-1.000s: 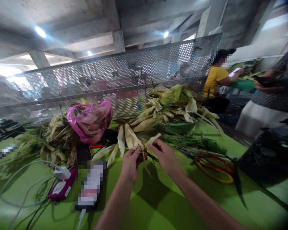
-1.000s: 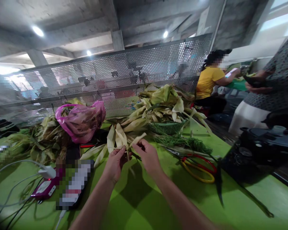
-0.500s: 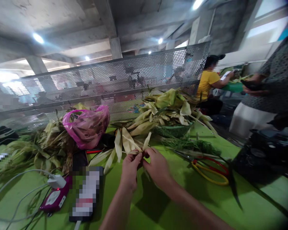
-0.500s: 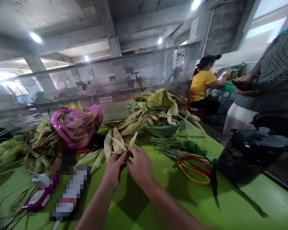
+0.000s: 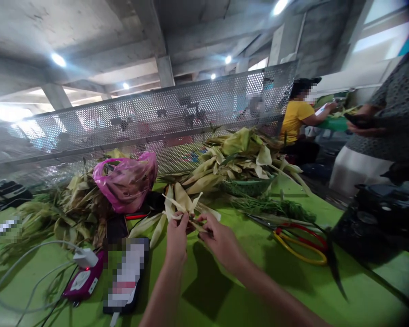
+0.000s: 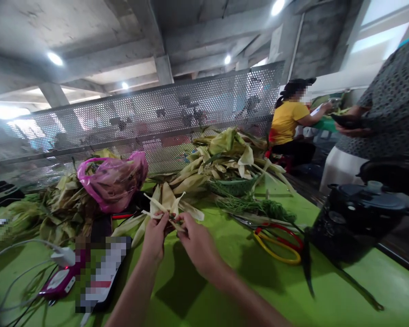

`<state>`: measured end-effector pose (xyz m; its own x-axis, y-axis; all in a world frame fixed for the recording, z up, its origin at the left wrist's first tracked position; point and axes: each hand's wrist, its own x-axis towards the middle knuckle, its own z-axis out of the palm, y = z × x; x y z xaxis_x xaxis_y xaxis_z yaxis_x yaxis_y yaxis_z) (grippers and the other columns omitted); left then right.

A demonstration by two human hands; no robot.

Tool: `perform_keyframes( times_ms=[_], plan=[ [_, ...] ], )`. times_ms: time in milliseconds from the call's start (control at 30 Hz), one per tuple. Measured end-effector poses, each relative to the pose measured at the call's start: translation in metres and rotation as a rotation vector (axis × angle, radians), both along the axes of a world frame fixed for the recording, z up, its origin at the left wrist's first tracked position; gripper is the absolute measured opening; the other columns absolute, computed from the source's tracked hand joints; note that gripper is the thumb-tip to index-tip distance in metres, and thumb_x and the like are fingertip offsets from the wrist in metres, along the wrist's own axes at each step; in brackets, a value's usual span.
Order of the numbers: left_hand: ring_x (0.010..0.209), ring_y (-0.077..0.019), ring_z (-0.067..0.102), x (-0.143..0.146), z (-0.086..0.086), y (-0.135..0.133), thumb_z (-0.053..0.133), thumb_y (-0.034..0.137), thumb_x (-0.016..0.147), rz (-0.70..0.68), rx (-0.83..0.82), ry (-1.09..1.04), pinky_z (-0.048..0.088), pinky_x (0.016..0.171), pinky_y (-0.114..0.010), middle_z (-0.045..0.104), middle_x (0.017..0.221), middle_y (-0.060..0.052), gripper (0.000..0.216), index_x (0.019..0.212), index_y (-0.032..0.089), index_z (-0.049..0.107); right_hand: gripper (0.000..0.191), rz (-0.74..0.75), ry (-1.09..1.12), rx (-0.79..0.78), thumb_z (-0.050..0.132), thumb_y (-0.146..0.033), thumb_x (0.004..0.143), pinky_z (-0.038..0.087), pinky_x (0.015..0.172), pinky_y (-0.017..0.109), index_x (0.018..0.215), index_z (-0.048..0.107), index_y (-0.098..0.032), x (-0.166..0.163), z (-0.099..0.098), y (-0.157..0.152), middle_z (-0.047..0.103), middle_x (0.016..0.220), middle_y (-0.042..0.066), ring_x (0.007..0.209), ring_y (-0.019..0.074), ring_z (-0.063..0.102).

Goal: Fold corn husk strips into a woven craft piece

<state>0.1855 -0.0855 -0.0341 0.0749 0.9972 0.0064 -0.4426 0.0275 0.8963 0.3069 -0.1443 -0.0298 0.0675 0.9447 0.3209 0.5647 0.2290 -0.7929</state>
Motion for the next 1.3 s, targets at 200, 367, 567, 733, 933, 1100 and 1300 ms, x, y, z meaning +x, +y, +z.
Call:
perform_keyframes(
  times_ms=[200,367,567,733,933,1100,1300],
  plan=[
    [0.061,-0.0135,0.062,0.000,0.001,-0.001,0.081,0.046,0.064,-0.013,-0.072,-0.036,0.045,0.060,-0.025,0.070,0.079,-0.002,0.043,0.085,0.019,0.057,0.017,0.098,-0.405,0.147,0.055,-0.009,0.084,0.035,0.064,0.030,0.090,0.065,-0.022,-0.008,0.003,-0.007,0.073,0.084,0.004,0.072,0.0212,0.062],
    [0.060,-0.0124,0.056,-0.002,0.001,0.002,0.084,0.034,0.062,-0.067,0.092,0.112,0.042,0.063,-0.024,0.063,0.064,0.001,0.032,0.080,0.013,0.066,0.014,0.204,-0.489,0.236,0.058,-0.015,0.088,0.038,0.067,0.030,0.080,0.067,-0.023,0.001,0.013,-0.010,0.070,0.077,0.003,0.071,0.0194,0.060],
    [0.064,-0.0130,0.054,-0.006,0.007,-0.003,0.086,0.030,0.058,-0.290,0.095,0.179,0.040,0.064,-0.024,0.064,0.066,-0.002,0.027,0.071,0.014,0.069,0.008,0.123,-0.085,0.262,0.068,-0.031,0.084,0.043,0.089,0.041,0.079,0.072,-0.026,0.031,0.027,0.002,0.073,0.096,0.005,0.097,0.0265,0.062],
    [0.073,-0.0140,0.056,-0.002,0.013,-0.015,0.083,0.036,0.067,-0.425,0.091,0.124,0.044,0.068,-0.024,0.066,0.079,-0.004,0.031,0.085,0.014,0.071,0.015,0.119,0.404,0.014,0.066,-0.035,0.078,0.048,0.067,0.031,0.072,0.062,-0.021,0.028,0.023,0.007,0.066,0.070,0.001,0.069,0.0193,0.061],
    [0.070,-0.0142,0.058,0.006,0.006,-0.016,0.084,0.039,0.064,-0.322,0.038,0.033,0.046,0.068,-0.026,0.066,0.078,-0.003,0.034,0.077,0.016,0.064,0.016,-0.018,0.445,-0.001,0.064,-0.035,0.076,0.045,0.059,0.027,0.073,0.054,-0.022,0.023,0.015,0.011,0.061,0.067,-0.002,0.063,0.0161,0.057],
    [0.061,-0.0126,0.055,0.008,-0.004,-0.005,0.083,0.035,0.064,-0.125,0.075,0.101,0.044,0.062,-0.025,0.060,0.069,0.001,0.035,0.082,0.017,0.059,0.024,-0.084,0.293,0.048,0.065,-0.027,0.076,0.046,0.063,0.029,0.096,0.053,-0.022,0.025,0.014,0.008,0.064,0.075,0.000,0.069,0.0189,0.061],
    [0.058,-0.0141,0.049,0.003,-0.004,-0.005,0.079,0.018,0.063,0.040,0.197,0.325,0.036,0.058,-0.025,0.056,0.063,0.002,0.021,0.076,0.018,0.062,0.009,0.027,-0.129,0.224,0.057,-0.020,0.085,0.044,0.072,0.031,0.080,0.063,-0.024,0.018,0.020,-0.004,0.069,0.084,0.003,0.079,0.0212,0.062]
  ],
)
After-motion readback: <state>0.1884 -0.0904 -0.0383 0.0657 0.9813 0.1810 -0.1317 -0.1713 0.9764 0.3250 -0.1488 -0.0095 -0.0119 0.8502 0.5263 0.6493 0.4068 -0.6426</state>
